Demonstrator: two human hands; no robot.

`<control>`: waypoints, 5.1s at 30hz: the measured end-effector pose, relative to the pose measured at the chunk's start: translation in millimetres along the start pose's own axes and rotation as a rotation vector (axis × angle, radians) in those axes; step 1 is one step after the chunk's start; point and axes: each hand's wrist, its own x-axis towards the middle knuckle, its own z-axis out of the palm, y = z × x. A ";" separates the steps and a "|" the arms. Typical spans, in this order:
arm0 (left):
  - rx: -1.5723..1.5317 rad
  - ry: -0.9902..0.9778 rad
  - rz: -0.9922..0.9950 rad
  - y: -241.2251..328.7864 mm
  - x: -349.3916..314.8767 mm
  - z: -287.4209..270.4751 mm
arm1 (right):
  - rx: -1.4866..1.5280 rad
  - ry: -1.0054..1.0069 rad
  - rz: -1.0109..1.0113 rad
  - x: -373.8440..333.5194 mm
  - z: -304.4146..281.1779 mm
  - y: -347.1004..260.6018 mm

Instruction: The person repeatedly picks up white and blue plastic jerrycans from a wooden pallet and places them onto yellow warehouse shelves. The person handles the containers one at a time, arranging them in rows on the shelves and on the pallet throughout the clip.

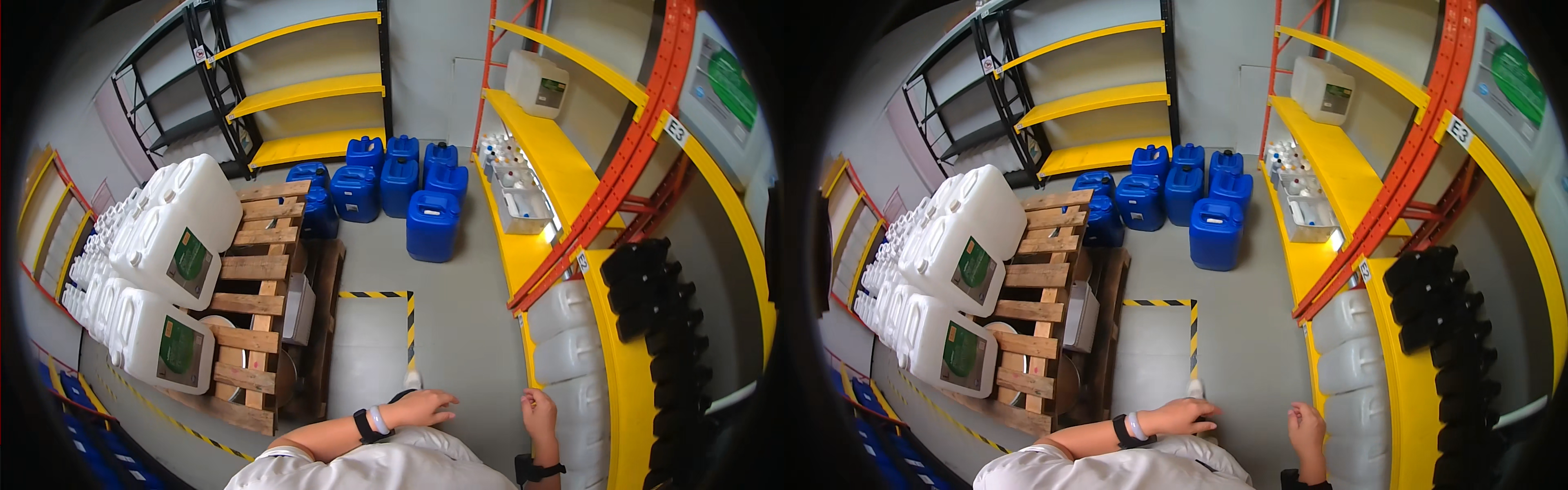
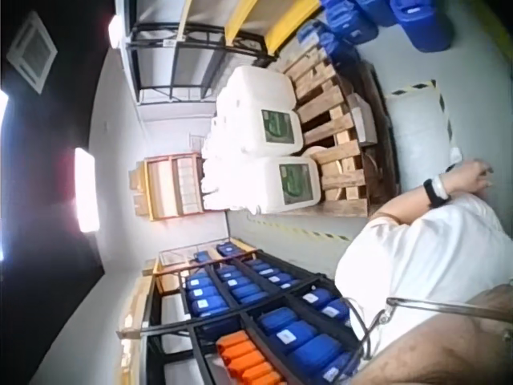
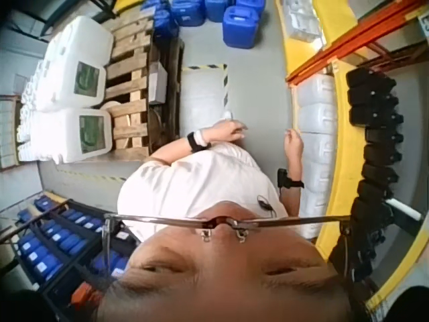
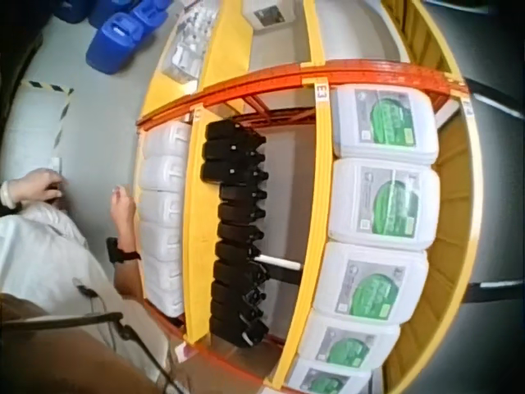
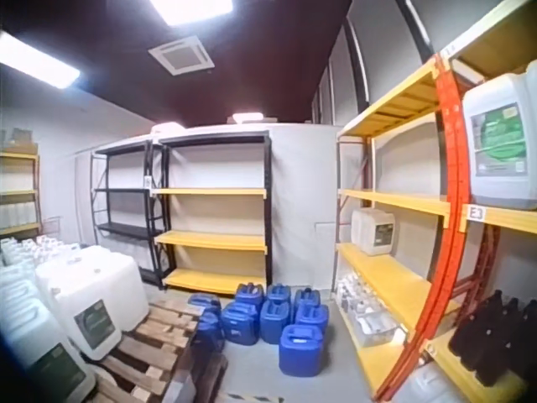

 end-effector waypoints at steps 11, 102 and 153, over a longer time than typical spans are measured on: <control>0.018 0.023 0.006 -61.5 160.4 -132.1 | -0.004 -0.004 -0.048 213.5 21.2 9.4; -0.230 0.666 -0.497 -370.0 795.5 -741.1 | -0.344 0.992 0.103 1704.2 -39.5 -61.8; 0.201 1.040 -0.263 -242.3 518.4 -632.8 | -0.374 -0.291 -1.445 1108.5 156.0 -190.5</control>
